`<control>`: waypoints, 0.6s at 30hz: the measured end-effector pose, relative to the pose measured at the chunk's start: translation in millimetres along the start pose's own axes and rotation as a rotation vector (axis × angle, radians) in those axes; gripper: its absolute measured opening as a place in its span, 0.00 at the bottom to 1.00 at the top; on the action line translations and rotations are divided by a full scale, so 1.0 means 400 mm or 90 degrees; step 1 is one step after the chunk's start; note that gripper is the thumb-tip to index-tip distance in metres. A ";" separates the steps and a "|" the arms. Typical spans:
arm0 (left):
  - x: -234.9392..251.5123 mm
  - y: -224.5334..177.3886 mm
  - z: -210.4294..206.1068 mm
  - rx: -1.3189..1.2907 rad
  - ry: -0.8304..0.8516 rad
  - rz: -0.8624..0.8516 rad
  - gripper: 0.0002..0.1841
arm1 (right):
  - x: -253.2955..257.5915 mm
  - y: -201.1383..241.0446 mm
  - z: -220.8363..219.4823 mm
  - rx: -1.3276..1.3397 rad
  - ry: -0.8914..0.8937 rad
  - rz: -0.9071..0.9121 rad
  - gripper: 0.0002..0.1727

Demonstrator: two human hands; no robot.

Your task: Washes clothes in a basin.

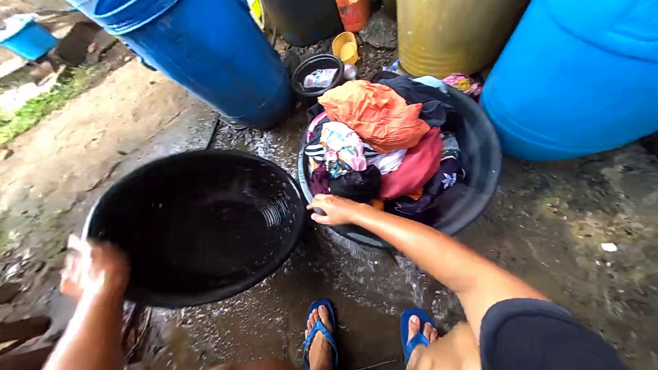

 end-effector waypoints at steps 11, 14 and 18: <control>-0.157 -0.094 -0.323 0.029 0.411 -0.186 0.33 | -0.399 -0.320 0.009 -0.186 0.183 -0.415 0.26; -0.376 -0.571 -0.208 0.054 0.566 -0.557 0.21 | -0.376 -0.380 -0.008 -0.187 0.006 -0.449 0.23; -0.753 -0.936 -0.197 0.060 0.613 -0.947 0.21 | -0.412 -0.412 0.045 -0.086 -0.146 -0.401 0.21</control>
Point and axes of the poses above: each hand's wrist, its own x-axis towards the middle knuckle, its own z-axis out of the back of the hand, y = z × x, the point moved 9 cm from there along x, towards the middle knuckle, and after that the axes turned 6 degrees about y, right-handed, at the moved point
